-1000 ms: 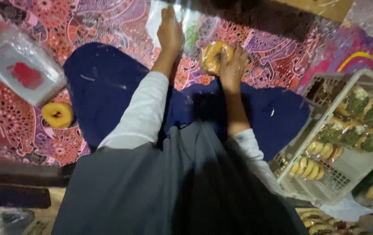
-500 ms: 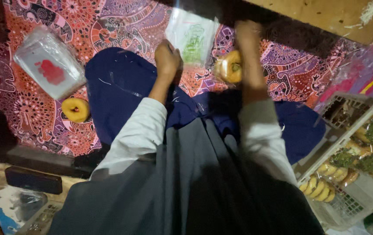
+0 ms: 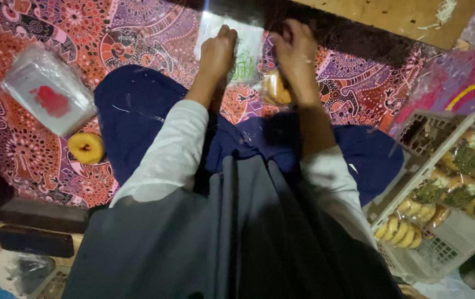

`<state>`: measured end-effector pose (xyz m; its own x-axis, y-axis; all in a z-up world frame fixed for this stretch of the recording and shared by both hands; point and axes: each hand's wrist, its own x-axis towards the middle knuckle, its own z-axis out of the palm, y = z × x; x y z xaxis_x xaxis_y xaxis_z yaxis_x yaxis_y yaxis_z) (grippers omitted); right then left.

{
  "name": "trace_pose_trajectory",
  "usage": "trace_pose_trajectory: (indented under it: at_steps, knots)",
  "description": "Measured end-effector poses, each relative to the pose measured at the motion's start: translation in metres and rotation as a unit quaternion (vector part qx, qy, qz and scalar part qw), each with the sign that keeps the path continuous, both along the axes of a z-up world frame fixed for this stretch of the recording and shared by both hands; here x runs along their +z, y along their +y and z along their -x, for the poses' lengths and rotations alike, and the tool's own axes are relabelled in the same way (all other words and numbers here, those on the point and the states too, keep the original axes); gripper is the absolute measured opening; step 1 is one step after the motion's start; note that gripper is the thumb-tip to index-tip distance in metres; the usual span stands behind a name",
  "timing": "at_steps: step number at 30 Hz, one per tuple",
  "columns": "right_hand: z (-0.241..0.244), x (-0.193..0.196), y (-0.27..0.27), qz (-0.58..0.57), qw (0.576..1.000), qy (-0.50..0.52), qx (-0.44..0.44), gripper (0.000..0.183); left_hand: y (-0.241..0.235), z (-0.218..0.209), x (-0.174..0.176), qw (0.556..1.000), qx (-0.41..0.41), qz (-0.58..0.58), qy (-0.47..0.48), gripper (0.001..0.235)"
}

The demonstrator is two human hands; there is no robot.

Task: The person sits on a patterned mat and repeatedly picks up ring-shaped pastries, places them into clear plastic bags, and seals the bags. The packaged pastries are then placed into a white plastic crate.

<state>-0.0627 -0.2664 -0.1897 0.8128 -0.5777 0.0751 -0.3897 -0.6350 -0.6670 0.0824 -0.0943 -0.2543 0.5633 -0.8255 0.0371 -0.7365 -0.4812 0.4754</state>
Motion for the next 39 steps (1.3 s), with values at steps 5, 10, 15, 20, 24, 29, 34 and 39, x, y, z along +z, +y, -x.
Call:
trace_pose_trajectory:
  at_steps: [5, 10, 15, 20, 24, 29, 34, 39]
  knots:
    - [-0.042, 0.002, 0.016, -0.196, 0.978, 0.066, 0.012, 0.037, 0.024, 0.016, 0.080, 0.991, 0.021, 0.118, 0.052, 0.019]
    - [-0.051, 0.052, 0.026, -0.193, 0.960, -0.082, 0.185, 0.017, 0.029, 0.003, 0.128, 0.946, 0.173, 0.275, -0.017, 0.069]
    - [-0.048, 0.069, 0.035, -0.274, 0.961, 0.005, 0.047, 0.028, 0.038, -0.023, 0.123, 0.899, 0.273, 0.239, 0.244, 0.050]
    - [-0.044, 0.034, 0.033, -0.522, 0.852, -0.022, -0.017, 0.035, 0.061, -0.033, 0.119, 0.909, 0.234, 0.309, 0.151, 0.045]
    - [-0.044, 0.026, 0.022, -0.289, 0.946, 0.146, -0.033, 0.034, 0.078, -0.047, 0.133, 0.878, 0.266, 0.333, 0.218, 0.036]
    - [-0.026, 0.092, 0.044, 0.108, 0.985, -0.131, 0.042, 0.054, 0.059, -0.036, 0.151, 0.902, 0.291, 0.295, 0.118, 0.027]
    - [-0.003, 0.151, 0.085, -0.174, 0.983, 0.010, 0.058, 0.031, 0.026, 0.003, 0.173, 0.934, 0.185, 0.307, -0.001, 0.031]
    - [-0.014, 0.163, 0.052, -0.043, 0.990, -0.080, 0.109, 0.063, 0.003, 0.045, 0.214, 0.940, -0.025, 0.332, 0.079, 0.041]
